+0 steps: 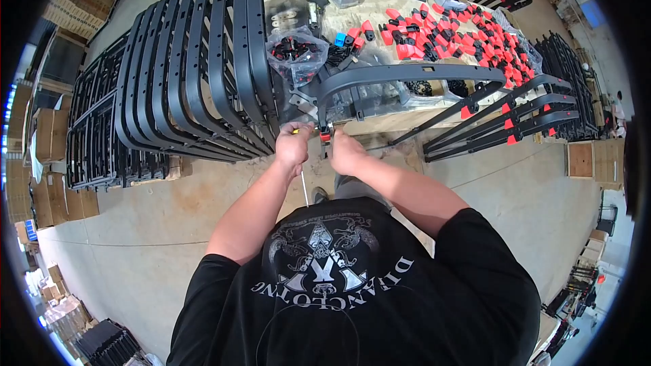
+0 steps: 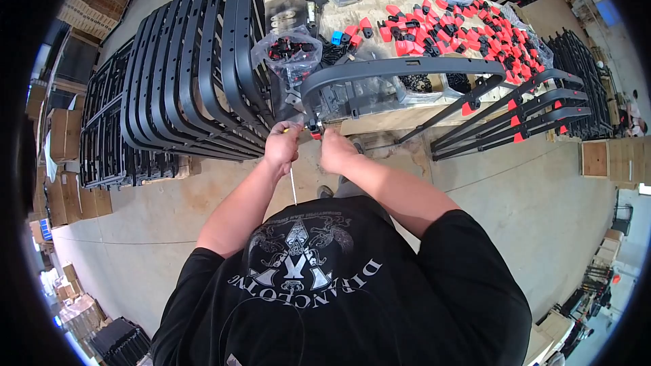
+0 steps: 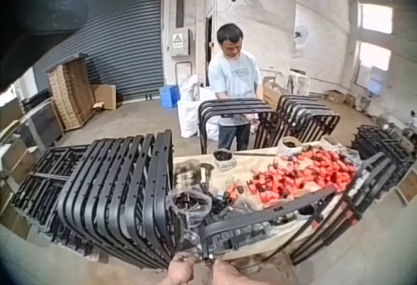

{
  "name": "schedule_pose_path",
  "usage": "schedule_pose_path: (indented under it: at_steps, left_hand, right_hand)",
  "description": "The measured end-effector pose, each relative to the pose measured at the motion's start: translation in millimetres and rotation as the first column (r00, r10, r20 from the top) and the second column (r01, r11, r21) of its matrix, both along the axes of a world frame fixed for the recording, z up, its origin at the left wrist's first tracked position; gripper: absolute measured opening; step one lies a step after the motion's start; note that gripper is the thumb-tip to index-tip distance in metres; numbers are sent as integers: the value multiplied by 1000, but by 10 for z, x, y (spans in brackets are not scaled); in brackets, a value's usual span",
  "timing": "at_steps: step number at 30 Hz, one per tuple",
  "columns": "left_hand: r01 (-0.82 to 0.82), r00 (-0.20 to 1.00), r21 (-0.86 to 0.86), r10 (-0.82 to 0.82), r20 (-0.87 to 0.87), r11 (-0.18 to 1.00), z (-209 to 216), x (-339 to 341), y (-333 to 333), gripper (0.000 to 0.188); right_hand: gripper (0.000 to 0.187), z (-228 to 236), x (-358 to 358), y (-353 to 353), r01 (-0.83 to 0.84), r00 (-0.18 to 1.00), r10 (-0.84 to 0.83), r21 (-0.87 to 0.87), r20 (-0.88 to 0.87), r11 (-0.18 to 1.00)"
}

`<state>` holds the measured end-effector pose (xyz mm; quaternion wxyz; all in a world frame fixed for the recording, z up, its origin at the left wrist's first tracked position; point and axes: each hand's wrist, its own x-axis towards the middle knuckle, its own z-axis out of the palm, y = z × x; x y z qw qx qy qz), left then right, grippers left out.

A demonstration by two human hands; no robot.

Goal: The user is assembling metal frames by attaching plastic caps and screws.

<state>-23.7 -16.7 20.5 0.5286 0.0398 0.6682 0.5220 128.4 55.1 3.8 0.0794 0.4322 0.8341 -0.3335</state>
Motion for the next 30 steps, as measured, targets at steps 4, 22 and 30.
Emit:
schedule_pose_path:
  at_steps: [4,22,30]
  left_hand:
    - [-14,971,65,29,-237,998,-233,20,-58,23]
    - [-108,962,151,141,-235,983,-510,44,-48,17]
    - [-104,952,147,142,-272,984,-568,19,-48,17]
  right_hand:
    - [28,477,-31,254,263,800,-595,-936,76,234]
    - [33,692,-127,393,285,887,-445,-907,126,310]
    - [23,629,-224,358,266,938,-320,-865,131,425]
